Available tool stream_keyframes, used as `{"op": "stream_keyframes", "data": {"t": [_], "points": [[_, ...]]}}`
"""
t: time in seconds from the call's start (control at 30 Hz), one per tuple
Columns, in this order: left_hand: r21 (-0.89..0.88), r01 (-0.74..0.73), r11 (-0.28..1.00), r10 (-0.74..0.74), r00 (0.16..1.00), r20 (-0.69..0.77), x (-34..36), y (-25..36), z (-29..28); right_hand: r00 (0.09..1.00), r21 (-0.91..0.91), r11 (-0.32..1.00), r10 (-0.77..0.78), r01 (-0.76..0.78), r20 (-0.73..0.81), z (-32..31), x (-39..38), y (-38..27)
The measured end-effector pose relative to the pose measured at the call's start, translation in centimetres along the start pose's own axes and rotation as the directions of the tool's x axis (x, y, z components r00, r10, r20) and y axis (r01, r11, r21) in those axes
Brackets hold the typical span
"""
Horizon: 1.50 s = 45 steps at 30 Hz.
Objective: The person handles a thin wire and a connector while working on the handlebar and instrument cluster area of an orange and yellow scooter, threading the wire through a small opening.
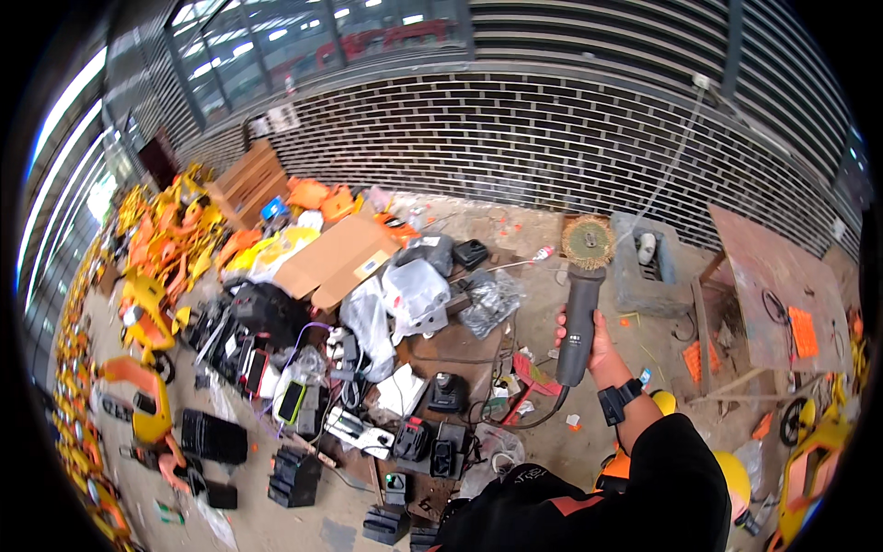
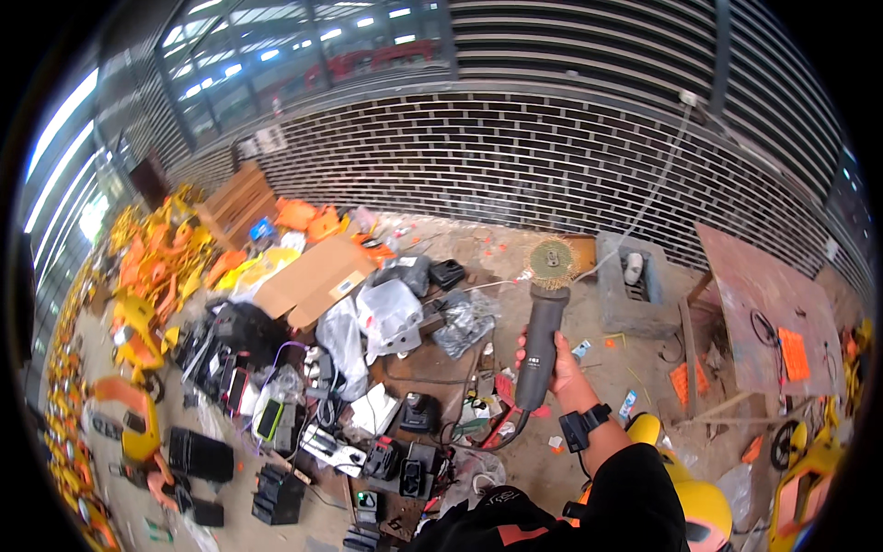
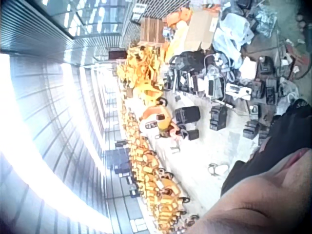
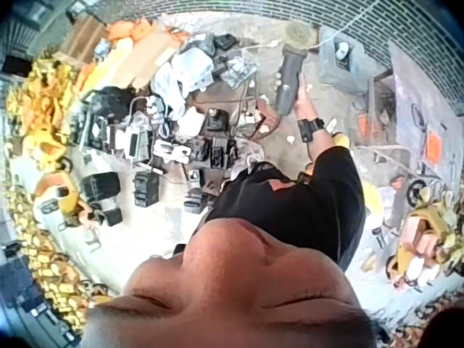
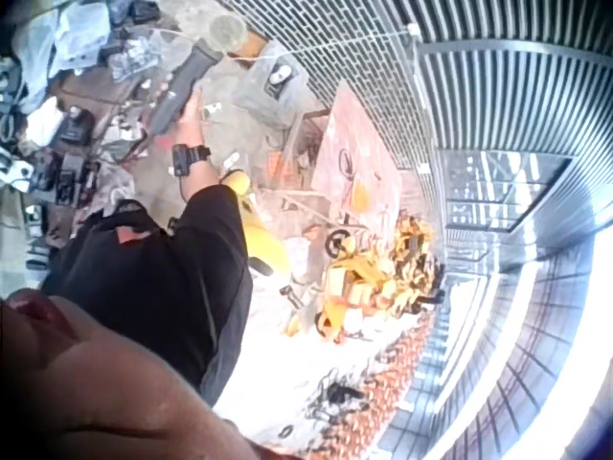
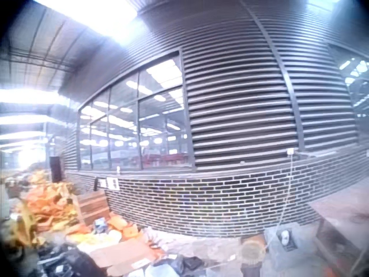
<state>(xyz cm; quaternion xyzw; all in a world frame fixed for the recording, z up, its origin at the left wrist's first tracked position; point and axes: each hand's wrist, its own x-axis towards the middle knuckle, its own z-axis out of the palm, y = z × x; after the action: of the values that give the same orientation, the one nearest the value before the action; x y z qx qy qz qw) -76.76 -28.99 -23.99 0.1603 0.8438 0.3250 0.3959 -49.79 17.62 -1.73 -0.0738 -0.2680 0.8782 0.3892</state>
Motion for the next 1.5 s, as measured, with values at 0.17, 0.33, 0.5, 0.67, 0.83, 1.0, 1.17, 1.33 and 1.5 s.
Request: {"op": "stream_keyframes", "data": {"t": [0.17,0.33,0.5,0.67,0.83,1.0,1.17,1.33,1.5], "points": [[0.144,-0.31,0.94,0.304,0.951,0.064,2.9,10.3,-0.4,0.994,0.465,0.885,-0.073,0.026,0.083,4.2,-1.5,0.1],[0.239,-0.571,0.785,0.545,0.821,0.171,5.6,18.2,1.0,0.999,0.121,0.992,-0.034,0.033,0.005,2.6,-1.2,0.6],[0.303,-0.647,0.7,0.596,0.762,0.253,7.0,22.9,3.2,0.99,0.048,0.99,0.129,-0.132,0.056,0.0,-1.8,2.6],[0.334,-0.667,0.666,0.602,0.745,0.286,7.9,24.4,3.7,0.96,-0.013,0.995,0.101,-0.101,0.262,-0.4,-2.3,4.6],[0.348,-0.683,0.642,0.609,0.73,0.311,7.8,26.1,4.6,0.961,0.202,0.971,0.069,-0.125,0.267,2.0,-2.4,4.9],[0.354,-0.672,0.65,0.6,0.74,0.303,7.8,26.2,4.6,0.987,0.036,0.988,0.155,-0.153,-0.046,2.3,-0.8,3.3],[0.334,-0.556,0.761,0.514,0.831,0.21,7.9,21.7,1.7,0.969,-0.809,0.582,-0.145,-0.079,-0.199,-1.3,4.4,3.3],[0.255,-0.188,0.949,0.185,0.982,0.034,3.1,6.9,-2.0,0.9,-0.914,0.105,-0.163,-0.391,-0.404,-5.1,7.9,5.2],[0.072,0.301,0.951,-0.297,0.953,-0.063,-10.3,-8.3,-3.2,0.861,-0.865,-0.096,-0.197,-0.492,-0.468,-8.1,10.0,8.2]]}}
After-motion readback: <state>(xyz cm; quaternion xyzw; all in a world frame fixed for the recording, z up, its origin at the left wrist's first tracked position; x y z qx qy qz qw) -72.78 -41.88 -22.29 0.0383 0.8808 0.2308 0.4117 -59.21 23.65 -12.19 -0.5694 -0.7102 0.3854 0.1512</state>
